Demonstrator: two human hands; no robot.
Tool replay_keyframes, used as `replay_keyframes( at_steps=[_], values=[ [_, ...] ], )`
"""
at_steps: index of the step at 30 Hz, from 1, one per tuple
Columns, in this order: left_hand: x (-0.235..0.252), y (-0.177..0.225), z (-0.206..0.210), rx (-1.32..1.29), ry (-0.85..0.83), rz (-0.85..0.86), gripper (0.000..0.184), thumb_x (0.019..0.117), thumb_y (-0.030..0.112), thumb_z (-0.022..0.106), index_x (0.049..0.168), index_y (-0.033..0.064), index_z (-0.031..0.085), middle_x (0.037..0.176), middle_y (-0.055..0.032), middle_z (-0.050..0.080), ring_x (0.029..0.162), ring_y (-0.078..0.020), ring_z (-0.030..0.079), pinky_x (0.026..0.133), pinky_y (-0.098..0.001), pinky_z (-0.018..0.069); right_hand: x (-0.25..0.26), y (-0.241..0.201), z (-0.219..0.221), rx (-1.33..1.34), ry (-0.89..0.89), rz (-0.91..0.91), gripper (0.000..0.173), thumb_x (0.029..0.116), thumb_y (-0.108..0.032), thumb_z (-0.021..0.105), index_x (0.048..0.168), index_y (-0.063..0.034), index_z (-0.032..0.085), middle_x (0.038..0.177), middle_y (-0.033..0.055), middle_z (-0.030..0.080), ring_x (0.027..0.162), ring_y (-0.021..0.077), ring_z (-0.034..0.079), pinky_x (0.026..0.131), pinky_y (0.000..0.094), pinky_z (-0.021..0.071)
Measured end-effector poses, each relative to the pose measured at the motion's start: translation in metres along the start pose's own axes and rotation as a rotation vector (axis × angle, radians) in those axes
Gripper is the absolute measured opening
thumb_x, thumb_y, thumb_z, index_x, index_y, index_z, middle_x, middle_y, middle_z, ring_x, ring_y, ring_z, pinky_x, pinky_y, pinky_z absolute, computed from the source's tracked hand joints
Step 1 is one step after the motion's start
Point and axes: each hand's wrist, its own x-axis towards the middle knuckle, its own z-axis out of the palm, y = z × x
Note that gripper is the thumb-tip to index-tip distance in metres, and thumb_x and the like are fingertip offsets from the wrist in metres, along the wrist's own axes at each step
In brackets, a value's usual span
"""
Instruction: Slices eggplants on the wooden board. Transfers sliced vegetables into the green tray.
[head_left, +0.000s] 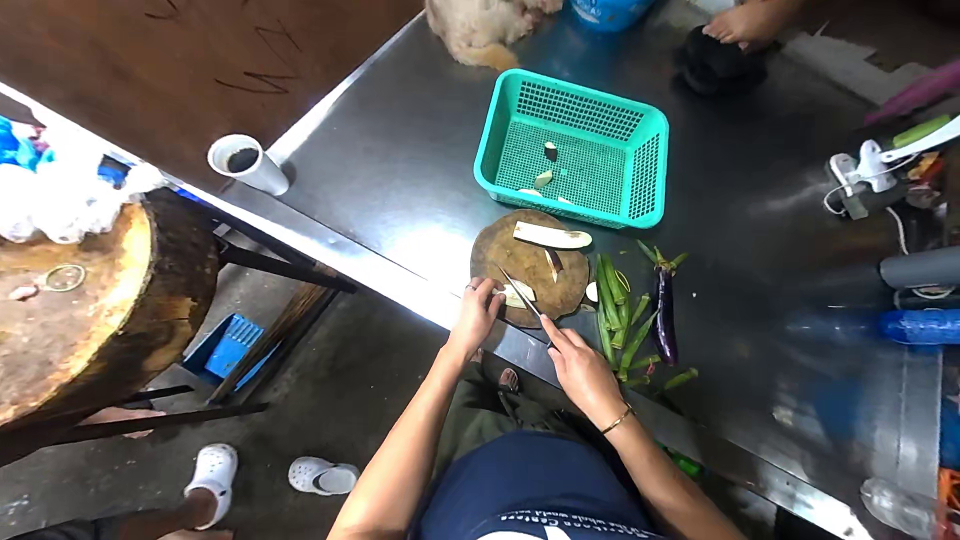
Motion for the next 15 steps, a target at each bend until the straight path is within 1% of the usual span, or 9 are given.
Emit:
replay_keyframes(
  at_steps=[2, 4, 7, 9, 11, 13, 15],
  values=[
    [-0.001, 0.003, 0.0, 0.021, 0.013, 0.002, 0.017, 0.1011, 0.015, 0.063, 0.111, 0.0025, 0.069, 0.119, -0.0194, 0.064, 0.105, -0.0322, 0.066, 0.092, -0.0472, 0.0551, 0.007, -0.009, -0.002, -0.046, -0.049, 0.012, 0.057, 0.1064, -0.014, 0.048, 0.16, -0.0305, 0.039, 0.135, 0.0113, 0.064, 0.094, 0.0304, 0.072, 0.082, 0.0457, 0.0591],
    [-0.001, 0.005, 0.0, 0.044, 0.019, 0.003, 0.017, 0.1008, 0.015, 0.064, 0.11, 0.0024, 0.069, 0.12, -0.0198, 0.064, 0.104, -0.0318, 0.066, 0.091, -0.0463, 0.0556, 0.012, -0.017, -0.001, -0.067, -0.068, 0.012, 0.057, 0.1066, -0.014, 0.048, 0.161, -0.0309, 0.038, 0.137, 0.0113, 0.063, 0.094, 0.0303, 0.072, 0.082, 0.0458, 0.059],
    [-0.001, 0.006, 0.001, 0.057, 0.031, 0.013, 0.016, 0.1005, 0.014, 0.064, 0.108, 0.0015, 0.069, 0.117, -0.0198, 0.063, 0.101, -0.0311, 0.066, 0.089, -0.0455, 0.0558, 0.014, -0.02, 0.006, -0.098, -0.049, 0.01, 0.058, 0.1066, -0.014, 0.047, 0.161, -0.0307, 0.037, 0.138, 0.0117, 0.062, 0.094, 0.0313, 0.072, 0.082, 0.0463, 0.0588],
    [-0.001, 0.007, 0.002, 0.059, 0.032, 0.009, 0.015, 0.1007, 0.014, 0.063, 0.108, 0.0016, 0.069, 0.115, -0.0193, 0.062, 0.1, -0.0308, 0.066, 0.088, -0.0447, 0.0558, 0.009, -0.009, 0.018, -0.128, 0.002, -0.011, 0.057, 0.106, -0.014, 0.048, 0.16, -0.0298, 0.039, 0.134, 0.0125, 0.064, 0.09, 0.0307, 0.072, 0.079, 0.0454, 0.0596],
    [-0.001, 0.006, 0.002, 0.051, 0.03, 0.002, 0.015, 0.1009, 0.013, 0.063, 0.109, 0.0025, 0.069, 0.116, -0.0187, 0.062, 0.102, -0.0306, 0.065, 0.09, -0.0448, 0.0554, 0.001, 0.008, 0.033, -0.12, 0.036, -0.024, 0.058, 0.1045, -0.012, 0.051, 0.159, -0.0289, 0.042, 0.129, 0.0136, 0.066, 0.088, 0.0313, 0.073, 0.076, 0.0464, 0.0606],
    [-0.001, 0.003, 0.002, 0.039, 0.039, 0.004, 0.014, 0.1009, 0.013, 0.063, 0.109, 0.0036, 0.07, 0.117, -0.0178, 0.063, 0.104, -0.0303, 0.065, 0.091, -0.0452, 0.055, -0.004, 0.018, 0.038, -0.093, 0.005, -0.006, 0.058, 0.1047, -0.012, 0.052, 0.159, -0.0292, 0.041, 0.131, 0.0133, 0.066, 0.089, 0.0321, 0.073, 0.077, 0.0476, 0.0606],
    [-0.003, -0.004, 0.003, 0.02, 0.05, 0.022, 0.014, 0.1008, 0.015, 0.063, 0.108, 0.0043, 0.07, 0.117, -0.0161, 0.065, 0.104, -0.0291, 0.066, 0.092, -0.0453, 0.0551, -0.003, 0.017, 0.03, -0.038, -0.042, 0.022, 0.058, 0.105, -0.012, 0.051, 0.159, -0.0293, 0.042, 0.132, 0.0122, 0.066, 0.093, 0.0312, 0.073, 0.081, 0.047, 0.06]
  ],
)
